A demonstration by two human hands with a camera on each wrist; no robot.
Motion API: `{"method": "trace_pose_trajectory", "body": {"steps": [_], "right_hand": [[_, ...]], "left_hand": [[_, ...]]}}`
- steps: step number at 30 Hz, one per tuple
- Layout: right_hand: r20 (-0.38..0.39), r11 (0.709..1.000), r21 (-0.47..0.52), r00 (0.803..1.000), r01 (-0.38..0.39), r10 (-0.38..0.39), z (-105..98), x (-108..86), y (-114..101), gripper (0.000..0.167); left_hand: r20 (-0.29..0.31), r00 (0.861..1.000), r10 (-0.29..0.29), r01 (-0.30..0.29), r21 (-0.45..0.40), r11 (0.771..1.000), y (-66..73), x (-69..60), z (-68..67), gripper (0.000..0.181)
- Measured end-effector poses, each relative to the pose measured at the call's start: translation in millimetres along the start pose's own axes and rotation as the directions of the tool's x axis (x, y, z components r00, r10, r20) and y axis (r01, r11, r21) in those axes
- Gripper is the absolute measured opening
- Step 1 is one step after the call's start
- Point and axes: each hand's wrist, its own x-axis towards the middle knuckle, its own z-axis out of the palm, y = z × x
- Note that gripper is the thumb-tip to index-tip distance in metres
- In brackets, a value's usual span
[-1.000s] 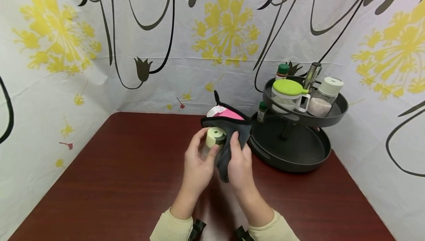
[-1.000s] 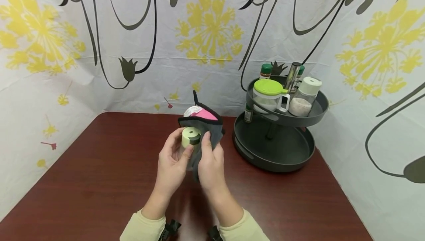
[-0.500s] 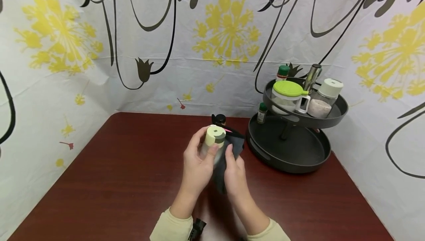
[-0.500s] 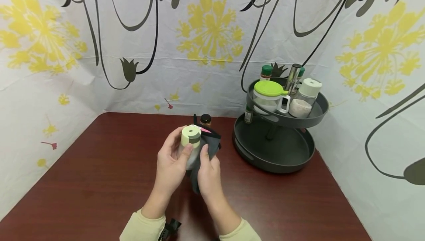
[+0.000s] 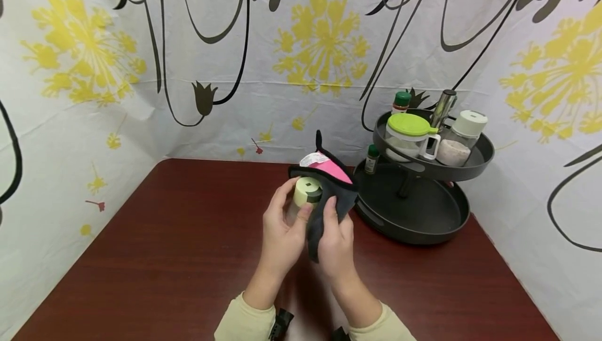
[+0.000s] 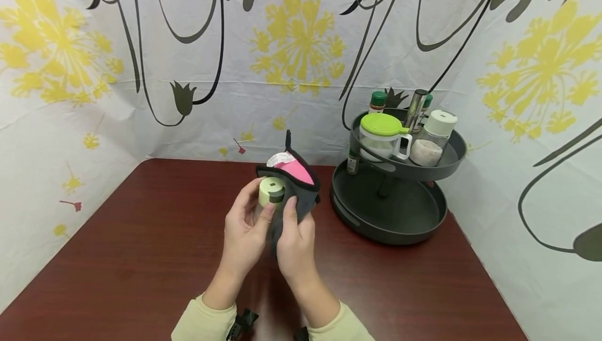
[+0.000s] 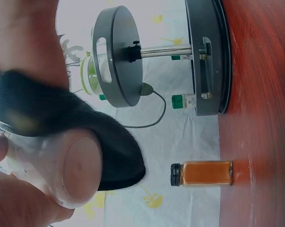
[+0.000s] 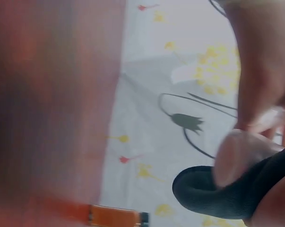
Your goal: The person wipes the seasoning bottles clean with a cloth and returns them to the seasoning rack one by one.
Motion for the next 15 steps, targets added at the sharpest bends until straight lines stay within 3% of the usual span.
{"method": "trace_pose_trajectory", "body": {"steps": [8,12,15], "right_hand": [[-0.009,0.987,-0.085,0.991,-0.133,0.133,-6,-5.3,29,0.061],[-0.010,0.982,-0.031,0.983,-0.184,0.184,-9,0.0,19,0.062],[0.000,0.984,0.028,0.985,-0.174,0.174,-11,4.8,3,0.062]], "left_hand": [[-0.015,0.999,-0.036,0.036,-0.029,0.999,0.4,-0.5,-0.9,0.052],[-0.004,0.999,-0.047,0.047,-0.026,0.999,0.1,-1.1,0.9,0.053],[0.006,0.999,-0.040,0.040,-0.015,0.999,-1.4,-1.8,2.8,0.053]]}}
